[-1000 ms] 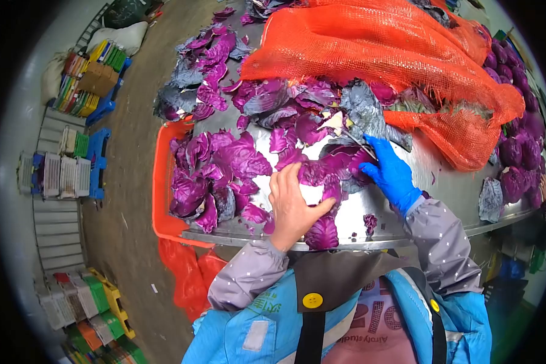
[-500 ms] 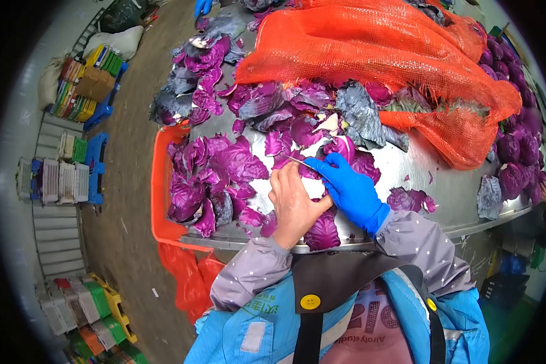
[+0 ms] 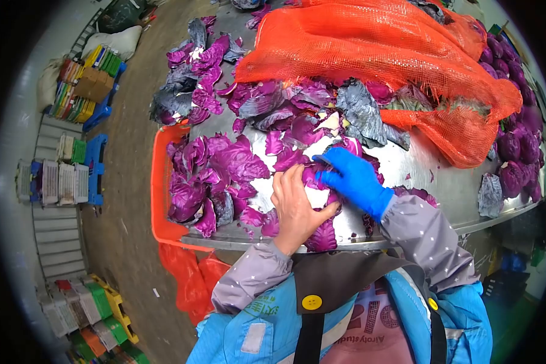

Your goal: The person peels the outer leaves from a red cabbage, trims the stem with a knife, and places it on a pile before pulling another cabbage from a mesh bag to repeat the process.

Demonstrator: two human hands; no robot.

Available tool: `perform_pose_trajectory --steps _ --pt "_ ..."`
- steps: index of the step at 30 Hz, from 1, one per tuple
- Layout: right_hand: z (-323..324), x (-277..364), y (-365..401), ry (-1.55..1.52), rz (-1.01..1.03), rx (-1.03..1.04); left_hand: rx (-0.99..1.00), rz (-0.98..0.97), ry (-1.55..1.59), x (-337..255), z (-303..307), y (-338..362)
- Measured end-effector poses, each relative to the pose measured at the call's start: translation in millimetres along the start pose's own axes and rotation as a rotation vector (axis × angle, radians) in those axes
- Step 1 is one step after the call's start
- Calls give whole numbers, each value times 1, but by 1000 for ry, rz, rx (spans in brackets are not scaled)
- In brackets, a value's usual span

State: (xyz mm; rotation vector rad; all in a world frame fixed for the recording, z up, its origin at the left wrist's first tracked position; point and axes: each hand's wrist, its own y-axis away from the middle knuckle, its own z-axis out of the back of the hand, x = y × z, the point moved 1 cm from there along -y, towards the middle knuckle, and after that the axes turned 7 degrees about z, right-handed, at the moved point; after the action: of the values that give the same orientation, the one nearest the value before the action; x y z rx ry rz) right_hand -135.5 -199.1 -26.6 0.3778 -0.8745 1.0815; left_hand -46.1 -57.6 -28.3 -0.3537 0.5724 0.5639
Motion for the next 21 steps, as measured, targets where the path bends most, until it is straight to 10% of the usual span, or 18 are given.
perform_pose_trajectory --steps 9,11,13,21 --pt "3 -43 -24 310 -125 -15 47 -41 -54 -6 0 16" --pt "4 -29 -16 179 -170 60 33 -25 44 4 1 24" --pt "6 -1 -11 -603 -35 -18 38 -13 79 11 2 20" --pt "-9 -4 -27 130 81 140 35 -91 111 19 0 23"
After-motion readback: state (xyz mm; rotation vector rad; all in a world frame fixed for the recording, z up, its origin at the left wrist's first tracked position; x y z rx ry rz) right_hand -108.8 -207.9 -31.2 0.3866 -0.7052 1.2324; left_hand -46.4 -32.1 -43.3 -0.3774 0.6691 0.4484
